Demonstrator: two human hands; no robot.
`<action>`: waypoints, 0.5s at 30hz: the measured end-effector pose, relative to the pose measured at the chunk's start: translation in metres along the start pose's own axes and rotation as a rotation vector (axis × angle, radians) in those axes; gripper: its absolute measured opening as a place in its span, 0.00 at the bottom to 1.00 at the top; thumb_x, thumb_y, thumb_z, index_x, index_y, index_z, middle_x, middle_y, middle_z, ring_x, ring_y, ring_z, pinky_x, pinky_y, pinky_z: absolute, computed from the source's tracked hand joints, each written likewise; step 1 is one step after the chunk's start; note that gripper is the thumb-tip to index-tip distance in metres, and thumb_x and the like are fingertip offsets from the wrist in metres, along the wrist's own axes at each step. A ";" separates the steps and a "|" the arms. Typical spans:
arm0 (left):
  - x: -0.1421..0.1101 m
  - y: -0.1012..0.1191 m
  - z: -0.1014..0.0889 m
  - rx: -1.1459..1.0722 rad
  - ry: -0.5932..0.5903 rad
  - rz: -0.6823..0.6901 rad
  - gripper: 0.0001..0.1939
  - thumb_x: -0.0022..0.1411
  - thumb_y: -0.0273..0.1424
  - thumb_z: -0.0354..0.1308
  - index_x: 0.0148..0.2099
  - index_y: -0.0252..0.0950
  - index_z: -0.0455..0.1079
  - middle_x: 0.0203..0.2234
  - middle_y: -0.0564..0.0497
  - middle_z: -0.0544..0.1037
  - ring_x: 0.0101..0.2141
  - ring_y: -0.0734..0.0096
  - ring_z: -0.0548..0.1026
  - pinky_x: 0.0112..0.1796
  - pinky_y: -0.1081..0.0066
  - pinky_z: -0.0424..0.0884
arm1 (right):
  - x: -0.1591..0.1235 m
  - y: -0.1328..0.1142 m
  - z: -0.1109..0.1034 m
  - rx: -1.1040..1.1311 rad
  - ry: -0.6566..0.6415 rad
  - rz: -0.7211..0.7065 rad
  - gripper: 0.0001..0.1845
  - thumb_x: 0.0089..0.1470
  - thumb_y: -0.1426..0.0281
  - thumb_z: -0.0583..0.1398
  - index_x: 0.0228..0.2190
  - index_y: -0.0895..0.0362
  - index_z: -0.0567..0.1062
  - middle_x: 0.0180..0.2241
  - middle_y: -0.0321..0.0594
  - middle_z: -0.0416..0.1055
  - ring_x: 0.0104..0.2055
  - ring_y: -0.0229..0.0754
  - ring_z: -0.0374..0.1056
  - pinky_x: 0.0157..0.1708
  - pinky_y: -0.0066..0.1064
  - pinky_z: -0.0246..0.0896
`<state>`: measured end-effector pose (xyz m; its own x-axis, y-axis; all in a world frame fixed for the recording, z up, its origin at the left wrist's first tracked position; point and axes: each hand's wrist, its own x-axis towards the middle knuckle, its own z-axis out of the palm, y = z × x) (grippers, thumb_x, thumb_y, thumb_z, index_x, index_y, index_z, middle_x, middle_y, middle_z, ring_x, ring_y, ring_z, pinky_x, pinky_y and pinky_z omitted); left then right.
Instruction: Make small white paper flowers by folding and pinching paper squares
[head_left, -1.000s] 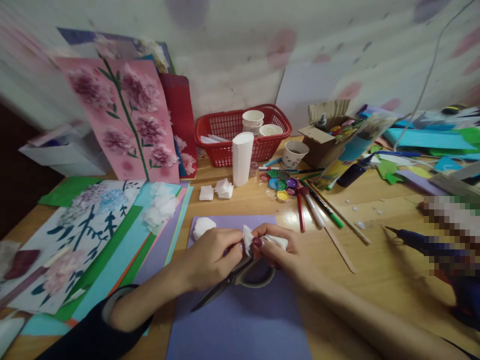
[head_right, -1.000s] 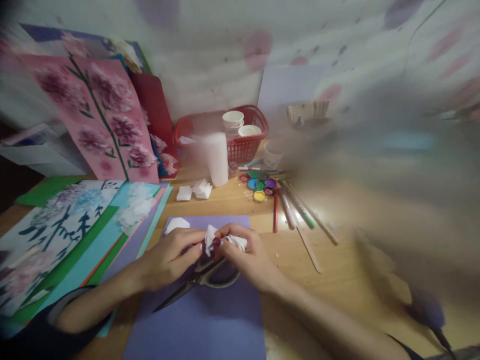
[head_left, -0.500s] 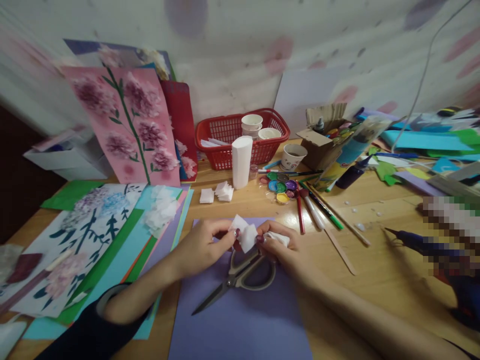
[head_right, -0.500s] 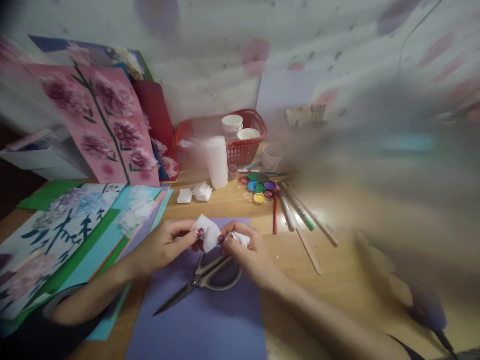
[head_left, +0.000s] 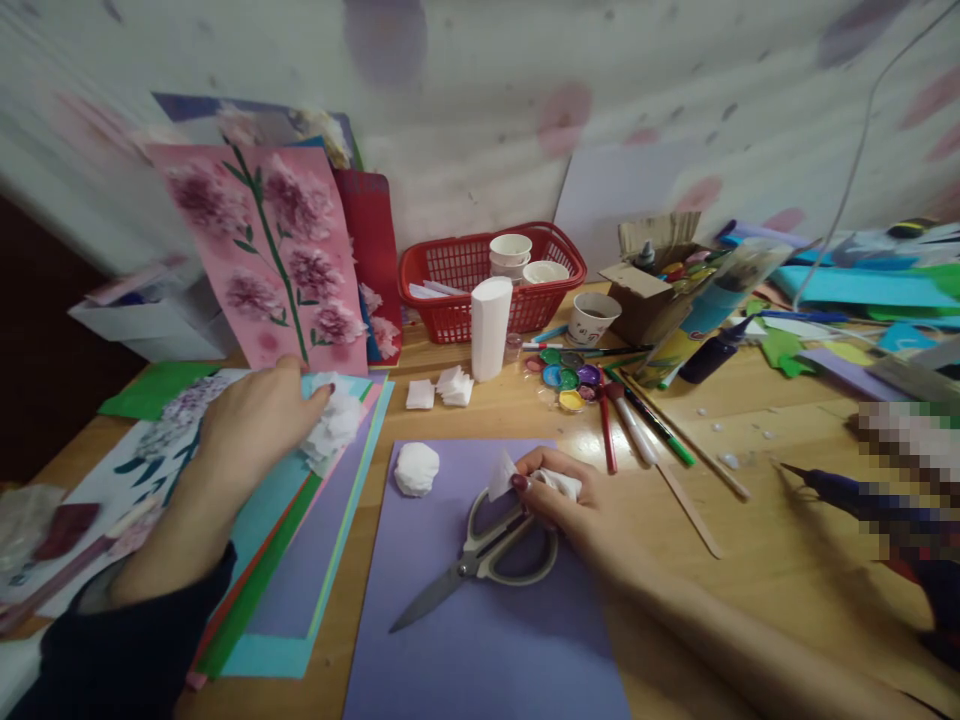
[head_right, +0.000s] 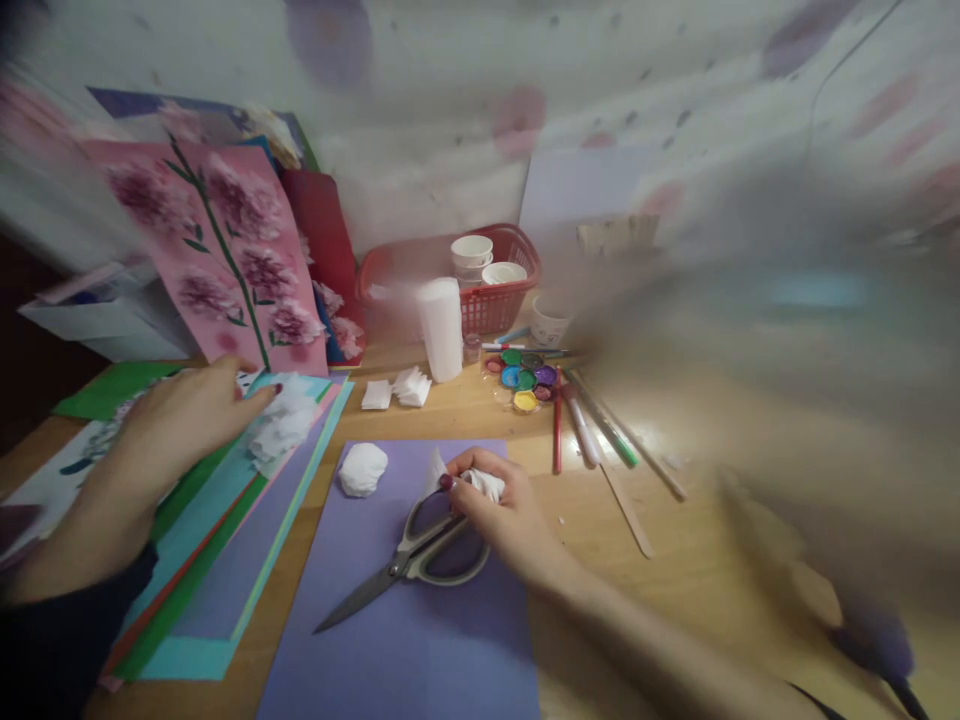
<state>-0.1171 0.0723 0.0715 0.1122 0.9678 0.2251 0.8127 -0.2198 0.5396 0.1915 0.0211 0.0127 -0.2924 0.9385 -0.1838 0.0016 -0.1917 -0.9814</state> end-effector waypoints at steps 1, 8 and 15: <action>-0.005 0.016 0.007 0.153 0.179 -0.031 0.04 0.61 0.29 0.57 0.37 0.36 0.72 0.17 0.59 0.66 0.18 0.75 0.63 0.22 0.73 0.51 | 0.000 0.000 0.000 -0.004 -0.004 0.007 0.17 0.49 0.57 0.64 0.26 0.58 0.71 0.19 0.30 0.63 0.21 0.32 0.54 0.21 0.25 0.45; -0.035 0.104 0.082 -0.401 -0.191 0.132 0.06 0.60 0.27 0.61 0.39 0.36 0.78 0.36 0.51 0.82 0.37 0.71 0.79 0.39 0.73 0.73 | 0.000 0.002 -0.001 0.039 -0.026 -0.043 0.17 0.49 0.57 0.66 0.28 0.59 0.74 0.19 0.30 0.63 0.21 0.31 0.53 0.21 0.25 0.45; -0.039 0.095 0.093 -0.538 -0.144 0.104 0.07 0.60 0.24 0.60 0.37 0.34 0.80 0.33 0.48 0.84 0.36 0.70 0.80 0.37 0.75 0.75 | -0.003 0.005 -0.003 0.008 -0.052 -0.057 0.17 0.55 0.58 0.61 0.32 0.60 0.78 0.19 0.32 0.65 0.19 0.30 0.50 0.20 0.25 0.43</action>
<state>0.0089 0.0247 0.0384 0.2839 0.9363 0.2066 0.3913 -0.3098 0.8666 0.1950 0.0186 0.0085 -0.3414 0.9316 -0.1244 -0.0237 -0.1408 -0.9898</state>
